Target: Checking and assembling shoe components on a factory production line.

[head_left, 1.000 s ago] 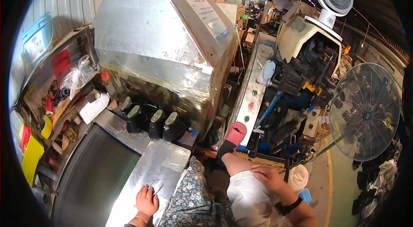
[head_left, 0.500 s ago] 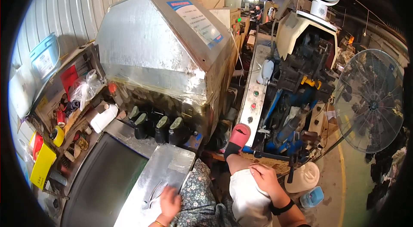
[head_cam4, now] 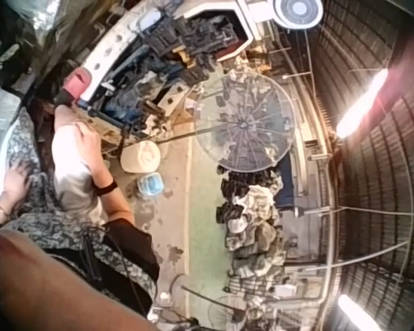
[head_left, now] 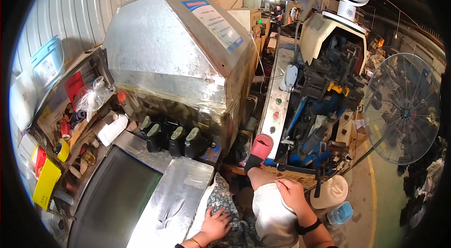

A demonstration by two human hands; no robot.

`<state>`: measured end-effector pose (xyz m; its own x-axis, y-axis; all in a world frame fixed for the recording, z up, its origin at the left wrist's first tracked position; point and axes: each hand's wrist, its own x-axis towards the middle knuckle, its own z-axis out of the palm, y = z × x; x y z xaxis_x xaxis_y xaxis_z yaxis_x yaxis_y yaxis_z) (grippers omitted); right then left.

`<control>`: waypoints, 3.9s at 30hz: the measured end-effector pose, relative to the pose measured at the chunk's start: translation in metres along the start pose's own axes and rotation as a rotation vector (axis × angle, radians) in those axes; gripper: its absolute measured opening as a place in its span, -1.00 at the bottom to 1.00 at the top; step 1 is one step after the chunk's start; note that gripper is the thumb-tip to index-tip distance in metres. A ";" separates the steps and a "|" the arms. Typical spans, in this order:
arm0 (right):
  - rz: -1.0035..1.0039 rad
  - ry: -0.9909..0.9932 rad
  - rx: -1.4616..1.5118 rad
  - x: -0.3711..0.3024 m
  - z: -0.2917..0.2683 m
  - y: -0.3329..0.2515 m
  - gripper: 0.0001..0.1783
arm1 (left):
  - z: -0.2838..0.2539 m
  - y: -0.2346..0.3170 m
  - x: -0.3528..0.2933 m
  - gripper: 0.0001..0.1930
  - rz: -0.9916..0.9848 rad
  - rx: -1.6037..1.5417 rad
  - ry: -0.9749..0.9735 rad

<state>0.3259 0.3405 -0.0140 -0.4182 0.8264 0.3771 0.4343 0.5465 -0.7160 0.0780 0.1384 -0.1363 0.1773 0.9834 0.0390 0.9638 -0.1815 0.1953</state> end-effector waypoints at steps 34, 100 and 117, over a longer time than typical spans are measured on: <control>0.177 0.052 0.163 -0.006 -0.002 0.011 -0.76 | -0.009 0.004 -0.001 -0.62 -0.012 -0.039 -0.016; -0.195 -0.044 -0.325 -0.127 0.100 0.057 -0.83 | -0.009 0.004 -0.050 -0.21 -0.706 -0.597 0.342; 0.305 0.130 -0.194 -0.111 0.080 0.078 -0.63 | -0.024 0.024 -0.062 -0.27 -0.638 -0.603 0.549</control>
<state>0.3423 0.2805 -0.1584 -0.1475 0.9585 0.2440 0.6712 0.2782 -0.6871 0.0858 0.0726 -0.1107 -0.5926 0.7878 0.1678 0.5600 0.2532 0.7889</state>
